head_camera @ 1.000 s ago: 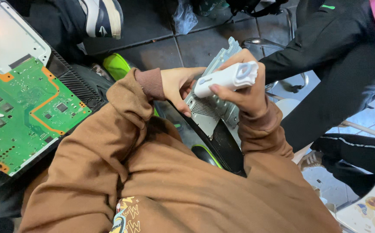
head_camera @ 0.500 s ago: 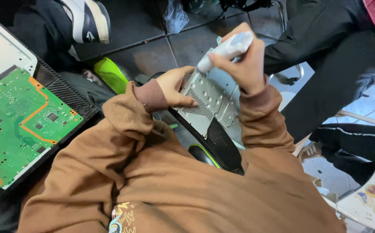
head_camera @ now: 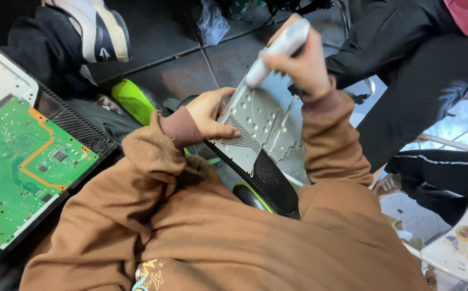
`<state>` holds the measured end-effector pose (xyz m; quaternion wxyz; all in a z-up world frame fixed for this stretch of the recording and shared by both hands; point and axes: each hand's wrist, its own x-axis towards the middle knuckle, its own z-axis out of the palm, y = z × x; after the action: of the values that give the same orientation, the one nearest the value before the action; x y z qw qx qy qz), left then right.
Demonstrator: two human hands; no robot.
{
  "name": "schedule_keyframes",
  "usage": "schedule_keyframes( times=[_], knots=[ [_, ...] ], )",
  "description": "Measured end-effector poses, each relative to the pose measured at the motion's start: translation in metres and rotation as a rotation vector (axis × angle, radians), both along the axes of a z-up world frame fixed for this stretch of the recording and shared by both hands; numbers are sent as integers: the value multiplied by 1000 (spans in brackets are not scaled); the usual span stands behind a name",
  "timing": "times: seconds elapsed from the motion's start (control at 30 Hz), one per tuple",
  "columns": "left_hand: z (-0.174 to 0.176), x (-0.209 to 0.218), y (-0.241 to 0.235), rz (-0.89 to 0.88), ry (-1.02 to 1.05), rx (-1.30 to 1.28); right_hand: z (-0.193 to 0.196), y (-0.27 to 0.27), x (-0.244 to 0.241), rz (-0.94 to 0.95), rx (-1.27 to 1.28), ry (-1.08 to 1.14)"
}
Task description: The person sits in a chair and cleans a green circuit board and a white metal casing using a small white brush. They hold the components on their lap, brush the circuit board, and then brush the metal casing, turning it over to clean different sides.
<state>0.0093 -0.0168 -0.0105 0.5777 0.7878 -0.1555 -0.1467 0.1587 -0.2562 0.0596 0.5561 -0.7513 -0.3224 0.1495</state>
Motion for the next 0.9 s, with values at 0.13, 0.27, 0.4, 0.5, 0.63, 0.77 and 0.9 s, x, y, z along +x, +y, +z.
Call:
schedule_keyframes(
  times=[0.13,0.27,0.4,0.5,0.63,0.77,0.9],
  knots=[
    [-7,3,1,-13,12,-39,-11,-19,43,-305,-152,-561],
    [6,2,2,-22,4,-34,-10,-18,41,-93,141,68],
    [1,-1,3,-25,10,-69,-15,-19,36,-274,-114,-448],
    [4,-3,2,-13,18,-82,1,-15,2,-182,157,3],
    [13,-6,4,-34,46,-163,8,-17,-30,-150,-53,-261],
    [10,-9,1,-47,140,-343,2,-19,-41,-171,-3,-281],
    [7,-6,3,-49,127,-376,7,-18,-33,-74,16,-322]
  ],
)
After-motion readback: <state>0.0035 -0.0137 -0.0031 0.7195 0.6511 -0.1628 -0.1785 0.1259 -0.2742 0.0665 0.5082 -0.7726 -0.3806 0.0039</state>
